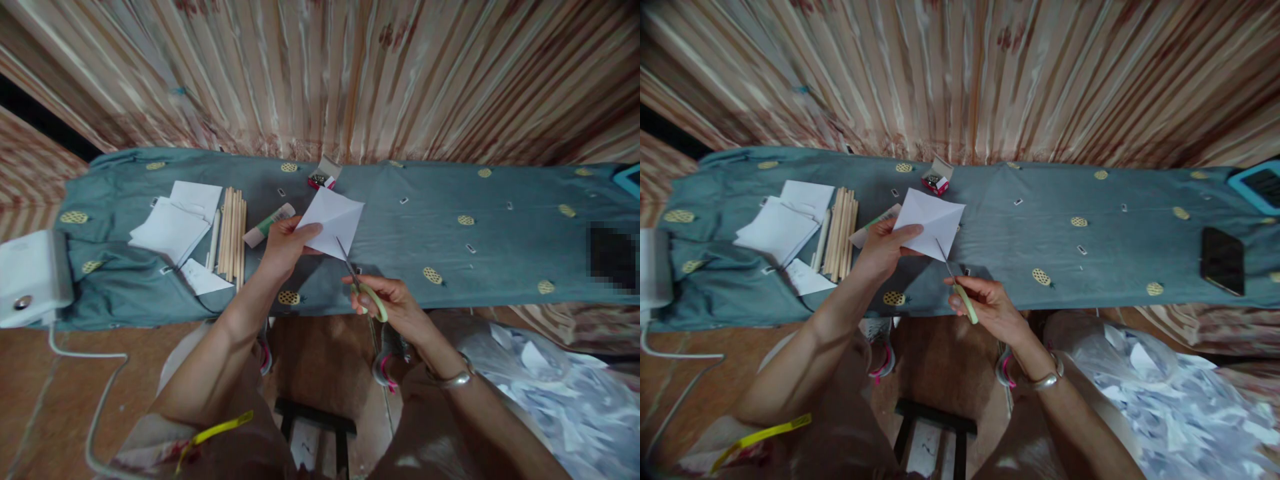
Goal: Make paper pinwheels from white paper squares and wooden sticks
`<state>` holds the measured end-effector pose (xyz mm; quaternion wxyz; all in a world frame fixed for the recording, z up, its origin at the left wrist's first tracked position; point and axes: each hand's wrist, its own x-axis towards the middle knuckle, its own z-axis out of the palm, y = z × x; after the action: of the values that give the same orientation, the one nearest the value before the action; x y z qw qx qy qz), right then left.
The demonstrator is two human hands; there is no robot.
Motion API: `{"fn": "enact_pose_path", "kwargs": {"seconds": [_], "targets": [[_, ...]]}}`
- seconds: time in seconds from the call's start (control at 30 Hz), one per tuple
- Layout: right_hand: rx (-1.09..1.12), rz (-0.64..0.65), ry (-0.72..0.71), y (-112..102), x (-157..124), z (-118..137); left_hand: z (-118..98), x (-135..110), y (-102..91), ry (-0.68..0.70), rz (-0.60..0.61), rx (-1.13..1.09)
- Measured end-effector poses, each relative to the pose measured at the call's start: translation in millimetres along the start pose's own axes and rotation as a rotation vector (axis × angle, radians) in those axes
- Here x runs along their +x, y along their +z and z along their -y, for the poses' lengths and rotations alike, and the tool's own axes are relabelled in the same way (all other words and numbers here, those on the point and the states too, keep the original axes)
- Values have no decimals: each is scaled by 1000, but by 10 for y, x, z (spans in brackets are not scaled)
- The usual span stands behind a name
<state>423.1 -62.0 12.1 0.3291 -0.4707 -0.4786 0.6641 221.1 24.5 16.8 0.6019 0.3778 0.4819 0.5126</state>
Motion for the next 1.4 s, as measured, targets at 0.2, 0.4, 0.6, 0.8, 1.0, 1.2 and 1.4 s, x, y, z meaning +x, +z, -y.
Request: {"fn": "enact_pose_path", "kwargs": {"seconds": [0.2,0.4,0.6,0.8,1.0,1.2,1.4], "targets": [[40,-20,11,23,6,-12,-13,-24,4,-3,-13,9],[75,-33,1,45,16,-32,-26,-25,9,-11,-14,14],[58,-44,8,42,14,-2,-12,-42,39,-26,-3,19],[36,-44,-19,29,17,-3,6,-59,66,-36,14,27],[80,-54,-1,49,18,7,-2,-54,70,-45,6,9],[65,-81,11,58,19,25,-5,-76,81,-67,11,-10],[81,-84,10,65,23,29,22,-67,71,-61,26,4]]}}
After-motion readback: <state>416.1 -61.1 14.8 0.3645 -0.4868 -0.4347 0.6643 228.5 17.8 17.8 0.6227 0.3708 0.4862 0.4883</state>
